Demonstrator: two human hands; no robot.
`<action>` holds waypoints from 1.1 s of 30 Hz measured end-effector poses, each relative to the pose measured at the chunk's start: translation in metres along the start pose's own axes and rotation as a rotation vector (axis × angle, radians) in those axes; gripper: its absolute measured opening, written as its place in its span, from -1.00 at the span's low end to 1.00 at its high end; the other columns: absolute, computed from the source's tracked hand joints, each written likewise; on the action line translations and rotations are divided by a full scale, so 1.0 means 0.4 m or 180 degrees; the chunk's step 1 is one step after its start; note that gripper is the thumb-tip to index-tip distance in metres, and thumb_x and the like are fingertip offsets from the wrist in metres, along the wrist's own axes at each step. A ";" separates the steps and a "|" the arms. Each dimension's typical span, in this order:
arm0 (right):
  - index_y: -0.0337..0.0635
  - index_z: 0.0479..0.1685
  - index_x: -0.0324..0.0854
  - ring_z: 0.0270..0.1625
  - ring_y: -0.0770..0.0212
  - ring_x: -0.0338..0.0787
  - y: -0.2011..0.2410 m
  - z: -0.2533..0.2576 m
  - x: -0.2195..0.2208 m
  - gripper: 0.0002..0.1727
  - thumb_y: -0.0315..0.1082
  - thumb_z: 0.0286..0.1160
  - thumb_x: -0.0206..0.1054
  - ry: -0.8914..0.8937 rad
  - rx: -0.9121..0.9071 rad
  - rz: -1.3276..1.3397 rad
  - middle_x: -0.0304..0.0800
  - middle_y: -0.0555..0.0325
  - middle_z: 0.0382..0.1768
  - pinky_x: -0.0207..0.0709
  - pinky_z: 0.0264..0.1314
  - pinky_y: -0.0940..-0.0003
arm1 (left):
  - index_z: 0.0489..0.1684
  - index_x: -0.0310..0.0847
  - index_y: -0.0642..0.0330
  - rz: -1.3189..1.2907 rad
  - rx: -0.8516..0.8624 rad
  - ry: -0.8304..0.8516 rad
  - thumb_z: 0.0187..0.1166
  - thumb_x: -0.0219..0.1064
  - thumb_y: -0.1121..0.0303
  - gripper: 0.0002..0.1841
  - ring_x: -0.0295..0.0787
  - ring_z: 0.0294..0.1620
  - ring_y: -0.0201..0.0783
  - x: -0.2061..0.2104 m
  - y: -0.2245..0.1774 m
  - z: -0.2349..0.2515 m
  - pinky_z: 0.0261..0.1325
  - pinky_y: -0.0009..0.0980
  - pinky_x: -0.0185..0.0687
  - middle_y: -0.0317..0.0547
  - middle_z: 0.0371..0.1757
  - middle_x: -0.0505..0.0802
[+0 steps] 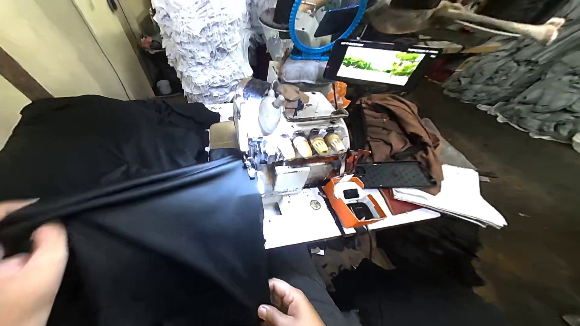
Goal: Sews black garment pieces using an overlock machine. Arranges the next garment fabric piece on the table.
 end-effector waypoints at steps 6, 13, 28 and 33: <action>-0.41 0.35 0.45 -0.11 0.37 0.89 0.092 0.092 -0.020 -0.56 -0.59 0.48 0.34 -0.0320 -0.0181 0.0063 0.89 0.14 -0.09 0.79 0.06 0.35 | 0.09 0.79 0.35 -0.0718 0.0816 0.0860 0.61 0.19 0.31 -0.66 0.74 0.30 0.19 0.214 -0.280 -0.047 0.36 0.11 0.58 0.24 0.17 0.84; -0.27 0.32 0.40 -0.28 0.39 0.87 0.189 0.200 -0.072 -0.50 -0.56 0.38 0.45 -0.0826 -0.0817 -0.0290 0.88 0.20 -0.21 0.79 -0.14 0.41 | 0.14 0.87 0.07 -0.0801 0.0794 0.1222 0.63 0.17 0.13 -0.61 0.80 0.36 -0.12 0.422 -0.344 -0.144 0.46 -0.04 0.62 -0.17 0.22 0.90; -0.09 -0.04 0.86 -0.37 0.60 0.76 0.286 0.282 -0.089 -0.76 -0.34 0.57 0.25 -0.1219 -0.1874 -0.1860 0.89 0.33 -0.24 0.69 -0.26 0.64 | -0.05 0.83 0.18 -0.0595 0.0697 0.1669 0.54 0.38 0.42 -0.84 0.75 0.10 0.12 0.595 -0.324 0.075 0.09 0.16 0.60 0.04 -0.02 0.83; -0.11 -0.14 0.86 -0.34 0.62 0.75 0.308 0.272 -0.087 -0.76 -0.32 0.56 0.25 -0.1221 -0.1918 -0.1827 0.86 0.34 -0.28 0.67 -0.23 0.67 | -0.02 0.73 0.33 -0.1574 -0.0218 0.0950 0.65 0.35 0.41 -0.84 0.80 0.06 -0.11 0.523 -0.253 0.039 0.24 -0.12 0.69 0.06 0.00 0.83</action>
Point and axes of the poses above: each hand's wrist, its own z-axis towards the middle knuckle, its own x-axis out of the palm, y = z × x, the point moved 6 cm from there along z, towards the middle knuckle
